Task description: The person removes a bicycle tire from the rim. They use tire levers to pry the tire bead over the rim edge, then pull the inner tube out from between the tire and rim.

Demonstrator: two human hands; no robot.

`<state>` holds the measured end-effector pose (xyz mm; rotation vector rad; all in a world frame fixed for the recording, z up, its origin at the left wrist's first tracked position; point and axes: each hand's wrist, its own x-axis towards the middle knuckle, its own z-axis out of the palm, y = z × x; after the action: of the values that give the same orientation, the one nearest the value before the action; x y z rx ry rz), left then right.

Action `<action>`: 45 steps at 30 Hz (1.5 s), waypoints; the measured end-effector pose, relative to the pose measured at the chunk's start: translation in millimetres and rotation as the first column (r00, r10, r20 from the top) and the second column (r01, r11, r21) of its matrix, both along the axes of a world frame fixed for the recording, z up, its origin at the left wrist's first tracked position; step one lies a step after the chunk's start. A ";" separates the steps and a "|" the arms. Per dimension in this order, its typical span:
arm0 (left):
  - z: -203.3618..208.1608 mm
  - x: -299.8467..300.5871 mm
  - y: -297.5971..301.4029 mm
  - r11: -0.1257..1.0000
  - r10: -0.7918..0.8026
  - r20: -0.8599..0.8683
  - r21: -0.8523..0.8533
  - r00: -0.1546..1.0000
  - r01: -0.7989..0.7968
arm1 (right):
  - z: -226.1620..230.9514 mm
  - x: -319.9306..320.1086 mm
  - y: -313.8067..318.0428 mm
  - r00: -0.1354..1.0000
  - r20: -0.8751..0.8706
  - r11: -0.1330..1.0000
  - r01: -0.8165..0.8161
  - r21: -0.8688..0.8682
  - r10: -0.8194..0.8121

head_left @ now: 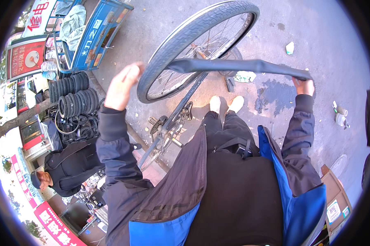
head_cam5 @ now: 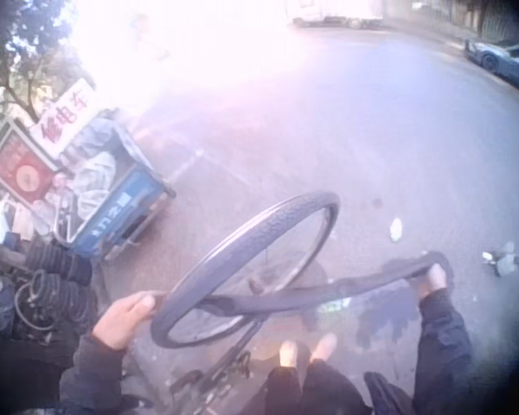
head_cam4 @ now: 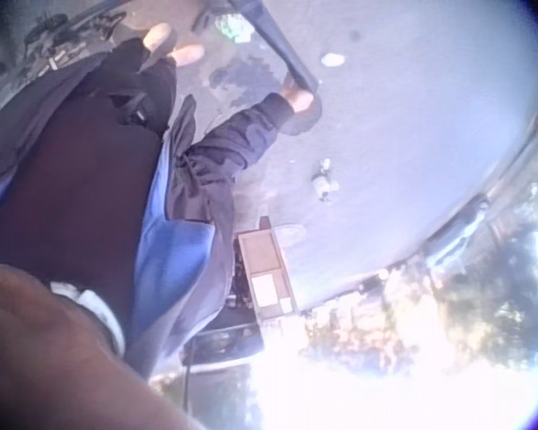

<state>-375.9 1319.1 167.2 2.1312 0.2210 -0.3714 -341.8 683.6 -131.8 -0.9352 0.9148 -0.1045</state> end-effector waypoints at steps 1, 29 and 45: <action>-19.0 -13.5 14.1 0.990 0.082 -0.103 -0.105 0.991 -0.092 | -9.6 -1.6 3.7 0.999 0.004 0.999 -0.044 0.010 0.044; -94.0 12.4 24.9 0.817 -0.071 -0.120 -0.576 0.990 -0.011 | 106.6 -67.3 393.7 0.081 -0.637 -0.538 -0.461 -0.706 0.766; -90.8 6.5 17.4 0.946 -0.004 0.079 -0.321 0.997 0.030 | 21.4 -117.7 171.6 0.033 -0.956 -0.643 -0.733 -0.222 0.292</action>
<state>-369.4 1336.6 76.4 1.8206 0.0894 -0.3111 -459.5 855.1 -110.4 -2.9741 -0.0499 1.0513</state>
